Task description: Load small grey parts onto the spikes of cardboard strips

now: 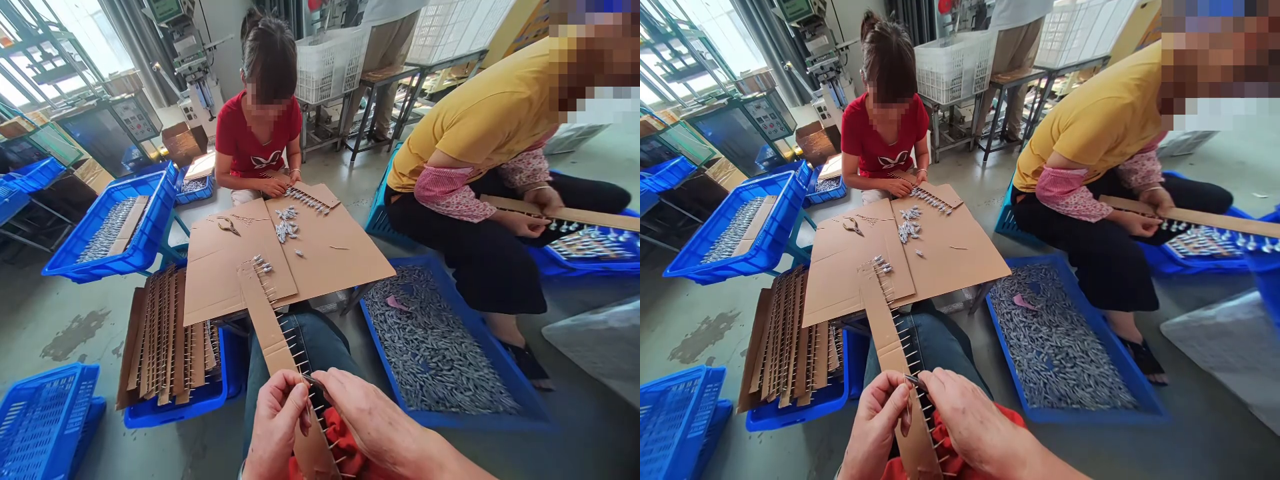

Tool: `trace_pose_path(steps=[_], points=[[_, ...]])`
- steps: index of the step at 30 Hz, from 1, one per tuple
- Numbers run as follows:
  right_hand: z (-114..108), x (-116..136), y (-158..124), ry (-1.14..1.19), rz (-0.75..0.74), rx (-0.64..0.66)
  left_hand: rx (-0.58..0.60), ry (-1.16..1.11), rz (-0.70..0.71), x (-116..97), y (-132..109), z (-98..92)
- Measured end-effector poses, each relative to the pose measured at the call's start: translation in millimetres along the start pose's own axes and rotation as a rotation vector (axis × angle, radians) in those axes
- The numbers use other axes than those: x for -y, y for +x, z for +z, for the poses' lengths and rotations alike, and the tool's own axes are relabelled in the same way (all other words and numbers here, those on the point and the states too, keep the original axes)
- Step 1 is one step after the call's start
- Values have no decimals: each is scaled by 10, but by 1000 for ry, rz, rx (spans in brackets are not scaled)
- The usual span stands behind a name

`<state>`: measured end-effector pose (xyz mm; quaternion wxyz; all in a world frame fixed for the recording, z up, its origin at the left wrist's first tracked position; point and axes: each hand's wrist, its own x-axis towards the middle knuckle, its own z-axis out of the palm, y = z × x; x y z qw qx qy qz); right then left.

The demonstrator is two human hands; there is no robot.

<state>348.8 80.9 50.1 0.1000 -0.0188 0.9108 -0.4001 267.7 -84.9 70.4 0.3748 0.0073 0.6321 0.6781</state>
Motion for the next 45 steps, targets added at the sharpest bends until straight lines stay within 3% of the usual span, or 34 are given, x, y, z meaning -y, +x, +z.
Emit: trace_pose_path(steps=[10, 17, 26, 30, 33, 38, 45], points=[[-4, 52, -22, -32, 29, 25, -19, 72, 12, 39, -8, -17], [72, 36, 4, 2, 33, 48, -90, 258, 104, 100, -18, -18], [170, 20, -7, 58, 96, 67, -170, 208, 110, 172, -24, 33], [126, 35, -23, 112, 88, 80, -124, 129, 48, 129, -12, 33], [42, 102, -47, 188, 57, 68, -159, 112, 24, 118, 8, 21], [-94, 168, -67, 223, 34, -6, -146, 117, 55, 101, 5, 5], [-103, 145, -46, 174, 44, 32, -132, 146, 92, 113, 7, 12]])
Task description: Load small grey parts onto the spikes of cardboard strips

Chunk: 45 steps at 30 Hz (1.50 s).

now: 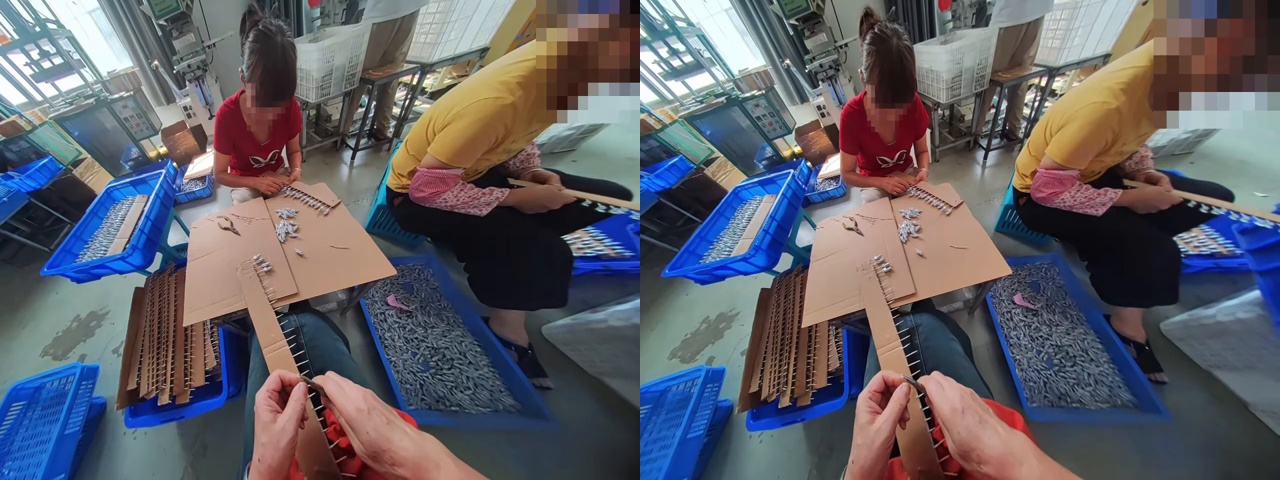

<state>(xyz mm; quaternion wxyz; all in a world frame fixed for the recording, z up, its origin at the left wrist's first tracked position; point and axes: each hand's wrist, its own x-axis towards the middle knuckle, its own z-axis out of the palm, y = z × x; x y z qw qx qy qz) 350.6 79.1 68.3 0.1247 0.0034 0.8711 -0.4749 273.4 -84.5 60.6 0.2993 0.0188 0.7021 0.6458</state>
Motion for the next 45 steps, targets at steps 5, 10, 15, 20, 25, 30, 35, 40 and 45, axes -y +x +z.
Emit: trace_pose_path(steps=[5, 10, 15, 20, 25, 30, 35, 40, 45], points=[[-10, 9, -9, -23, -4, 5, -3, 11, 6, 24, 21, -27], [-1, 10, -7, -73, 12, -6, 1, 56, 26, 20, 5, -38], [-20, 42, -3, -133, 48, 41, -18, 115, 34, 1, 4, -27], [-53, 55, -60, -128, 19, 37, -21, 228, 94, 18, 10, -37], [14, -29, -72, -91, 1, 24, -13, 279, 103, 41, 0, -55], [97, -90, 10, -90, 57, 85, 6, 234, 58, 62, 6, -57], [88, -57, 18, -69, 123, 117, 29, 133, 7, 102, 14, -42], [124, -109, -18, 25, 96, 78, 39, 93, -7, 91, 14, -46], [103, -138, -16, 23, 38, 132, 85, 28, -53, 9, 7, -57]])
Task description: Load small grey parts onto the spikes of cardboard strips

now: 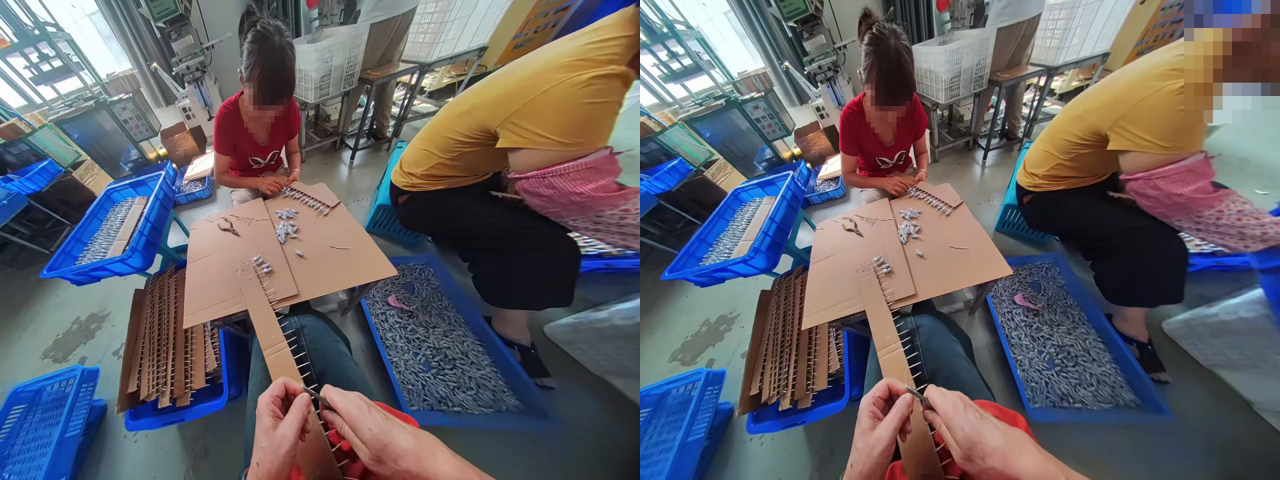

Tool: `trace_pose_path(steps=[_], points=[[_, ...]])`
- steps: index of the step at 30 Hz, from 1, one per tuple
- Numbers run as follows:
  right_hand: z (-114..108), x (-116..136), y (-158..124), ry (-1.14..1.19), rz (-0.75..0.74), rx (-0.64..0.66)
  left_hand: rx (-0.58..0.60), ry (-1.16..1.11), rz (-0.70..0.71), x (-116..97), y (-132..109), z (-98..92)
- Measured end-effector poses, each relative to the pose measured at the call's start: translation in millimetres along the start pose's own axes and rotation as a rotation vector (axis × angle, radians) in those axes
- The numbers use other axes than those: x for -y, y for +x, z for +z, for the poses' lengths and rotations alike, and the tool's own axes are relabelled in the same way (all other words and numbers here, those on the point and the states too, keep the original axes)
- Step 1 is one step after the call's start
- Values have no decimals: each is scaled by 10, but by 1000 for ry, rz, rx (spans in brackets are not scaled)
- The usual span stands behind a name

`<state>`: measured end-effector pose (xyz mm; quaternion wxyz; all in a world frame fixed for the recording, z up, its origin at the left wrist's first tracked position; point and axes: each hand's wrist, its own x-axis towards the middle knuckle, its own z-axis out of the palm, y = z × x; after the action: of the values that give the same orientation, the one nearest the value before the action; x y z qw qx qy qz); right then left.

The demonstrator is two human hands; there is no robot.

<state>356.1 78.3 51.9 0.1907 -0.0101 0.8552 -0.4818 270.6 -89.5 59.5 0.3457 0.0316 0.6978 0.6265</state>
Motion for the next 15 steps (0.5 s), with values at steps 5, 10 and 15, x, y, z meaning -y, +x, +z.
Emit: trace_pose_path(steps=[5, 10, 15], points=[[5, 67, -8, 19, 4, -38, -41, -19, 21, -10, 6, 12], [-7, 119, -5, 43, 57, -52, -76, -17, 20, 37, 18, 36], [20, 28, 6, 16, 0, -56, -117, -33, 28, 80, 22, 73]])
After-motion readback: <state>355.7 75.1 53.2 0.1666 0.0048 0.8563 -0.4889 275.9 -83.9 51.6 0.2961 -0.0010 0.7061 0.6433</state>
